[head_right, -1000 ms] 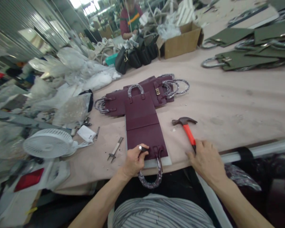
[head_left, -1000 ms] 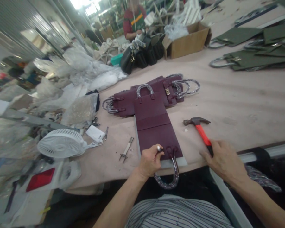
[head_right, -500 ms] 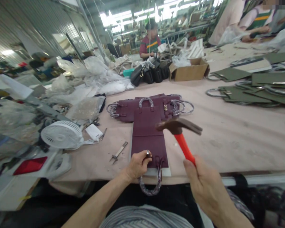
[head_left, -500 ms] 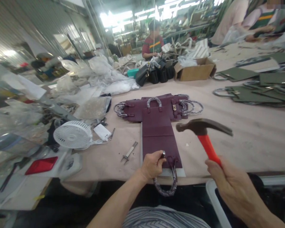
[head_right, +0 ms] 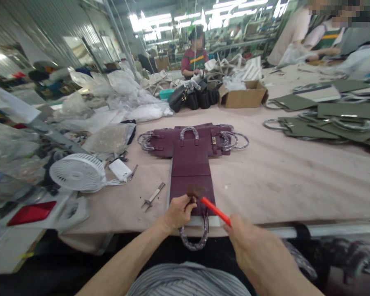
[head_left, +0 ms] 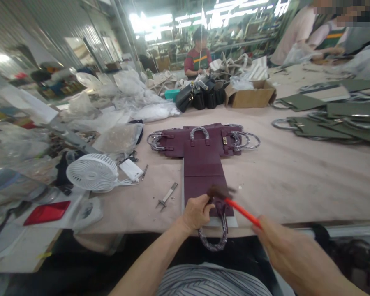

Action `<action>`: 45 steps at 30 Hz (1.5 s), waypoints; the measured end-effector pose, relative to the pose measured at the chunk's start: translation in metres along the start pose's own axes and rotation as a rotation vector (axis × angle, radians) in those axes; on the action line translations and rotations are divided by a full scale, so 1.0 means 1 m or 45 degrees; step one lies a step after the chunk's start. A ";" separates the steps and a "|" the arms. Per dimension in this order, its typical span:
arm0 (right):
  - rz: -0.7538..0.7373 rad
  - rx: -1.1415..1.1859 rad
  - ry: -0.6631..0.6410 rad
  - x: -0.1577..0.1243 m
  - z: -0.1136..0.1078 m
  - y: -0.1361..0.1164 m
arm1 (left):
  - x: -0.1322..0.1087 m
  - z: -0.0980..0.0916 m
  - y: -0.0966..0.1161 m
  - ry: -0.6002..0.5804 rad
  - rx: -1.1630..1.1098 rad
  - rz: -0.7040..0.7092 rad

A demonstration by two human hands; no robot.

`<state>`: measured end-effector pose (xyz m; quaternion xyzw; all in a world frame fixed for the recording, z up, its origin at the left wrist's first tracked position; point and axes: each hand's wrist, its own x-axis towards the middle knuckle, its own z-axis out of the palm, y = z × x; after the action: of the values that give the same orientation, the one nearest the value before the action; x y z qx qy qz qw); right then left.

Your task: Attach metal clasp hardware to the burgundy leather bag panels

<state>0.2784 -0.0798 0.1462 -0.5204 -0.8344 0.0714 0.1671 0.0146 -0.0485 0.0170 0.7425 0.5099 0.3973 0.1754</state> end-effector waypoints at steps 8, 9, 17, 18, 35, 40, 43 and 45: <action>0.511 0.392 -0.240 0.022 0.041 0.032 | -0.001 -0.002 0.001 0.009 -0.039 -0.017; 0.562 0.402 -0.237 0.029 0.051 0.031 | -0.001 -0.002 0.001 0.007 -0.040 -0.015; 0.721 0.115 -0.329 0.083 0.118 -0.004 | 0.000 -0.009 0.003 -0.019 -0.077 -0.034; 0.731 0.076 -0.337 0.085 0.121 -0.006 | 0.000 -0.010 0.004 -0.026 -0.084 -0.032; 0.827 0.153 -0.441 0.083 0.126 0.000 | -0.008 -0.042 -0.011 0.399 -0.439 -0.710; 0.840 0.134 -0.468 0.084 0.127 0.002 | 0.004 -0.103 -0.046 0.414 0.257 -0.928; 0.846 0.133 -0.464 0.085 0.130 0.005 | 0.009 -0.135 -0.063 0.045 0.858 -0.999; 0.836 0.159 -0.446 0.085 0.133 0.009 | 0.009 -0.144 -0.067 -0.075 1.059 -0.982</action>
<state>0.2046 0.0070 0.0369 -0.7289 -0.6330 0.2599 0.0217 -0.1358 -0.0329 0.0654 0.5200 0.8526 0.0492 0.0146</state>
